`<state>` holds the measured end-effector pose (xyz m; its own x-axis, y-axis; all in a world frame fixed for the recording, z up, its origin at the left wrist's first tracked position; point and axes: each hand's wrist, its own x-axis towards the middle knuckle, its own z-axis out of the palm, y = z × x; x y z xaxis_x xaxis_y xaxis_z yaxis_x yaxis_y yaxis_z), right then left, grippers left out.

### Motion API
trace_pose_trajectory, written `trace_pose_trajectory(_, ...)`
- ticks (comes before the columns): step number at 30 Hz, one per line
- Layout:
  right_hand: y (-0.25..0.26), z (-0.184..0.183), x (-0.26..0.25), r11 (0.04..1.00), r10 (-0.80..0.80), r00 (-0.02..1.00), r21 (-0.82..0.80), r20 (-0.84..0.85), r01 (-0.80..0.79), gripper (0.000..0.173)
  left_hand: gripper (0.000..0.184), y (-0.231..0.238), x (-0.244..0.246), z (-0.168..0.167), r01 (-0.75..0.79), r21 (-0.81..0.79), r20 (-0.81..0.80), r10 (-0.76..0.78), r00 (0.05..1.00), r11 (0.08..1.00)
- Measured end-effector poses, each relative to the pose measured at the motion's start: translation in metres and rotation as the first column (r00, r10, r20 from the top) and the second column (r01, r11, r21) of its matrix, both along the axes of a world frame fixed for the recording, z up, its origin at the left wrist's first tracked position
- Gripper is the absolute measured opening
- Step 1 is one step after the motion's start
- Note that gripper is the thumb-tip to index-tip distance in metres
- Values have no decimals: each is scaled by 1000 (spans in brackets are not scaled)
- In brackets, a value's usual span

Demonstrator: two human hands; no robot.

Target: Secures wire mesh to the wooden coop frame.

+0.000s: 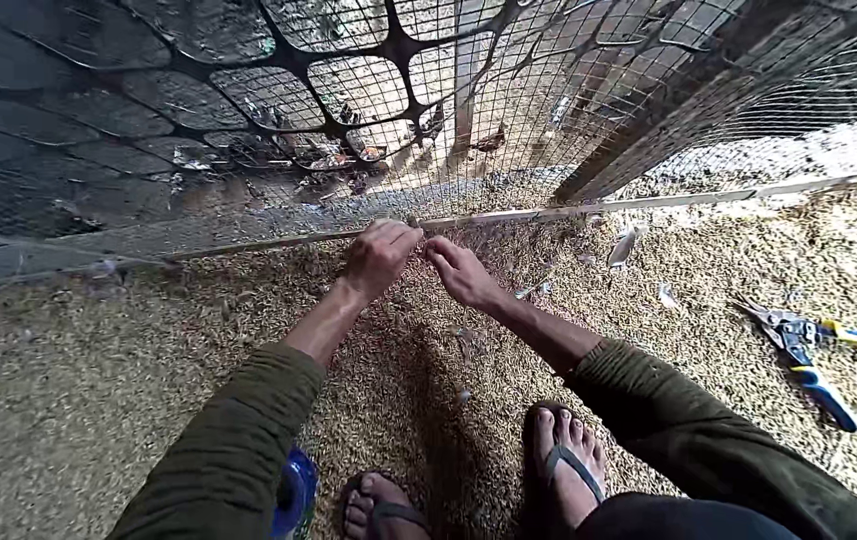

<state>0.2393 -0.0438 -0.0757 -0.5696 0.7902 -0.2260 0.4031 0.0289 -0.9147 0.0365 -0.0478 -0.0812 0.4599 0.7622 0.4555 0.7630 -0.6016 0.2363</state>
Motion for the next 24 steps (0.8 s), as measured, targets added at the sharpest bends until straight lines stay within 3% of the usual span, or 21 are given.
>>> trace_pose_trajectory(11,3,12,-9,990,107,988,74,112,-116,28,19,0,-1,1,59,16,14,-60,998,998)
trace_pose_trajectory(21,-17,11,2,986,168,977,-10,133,-168,32,19,-25,1,1,142,-11,-14,-142,990,990)
trace_pose_trajectory(24,-18,13,5,989,115,982,78,149,-127,36,18,-22,1,2,99,-19,0,-99,995,995)
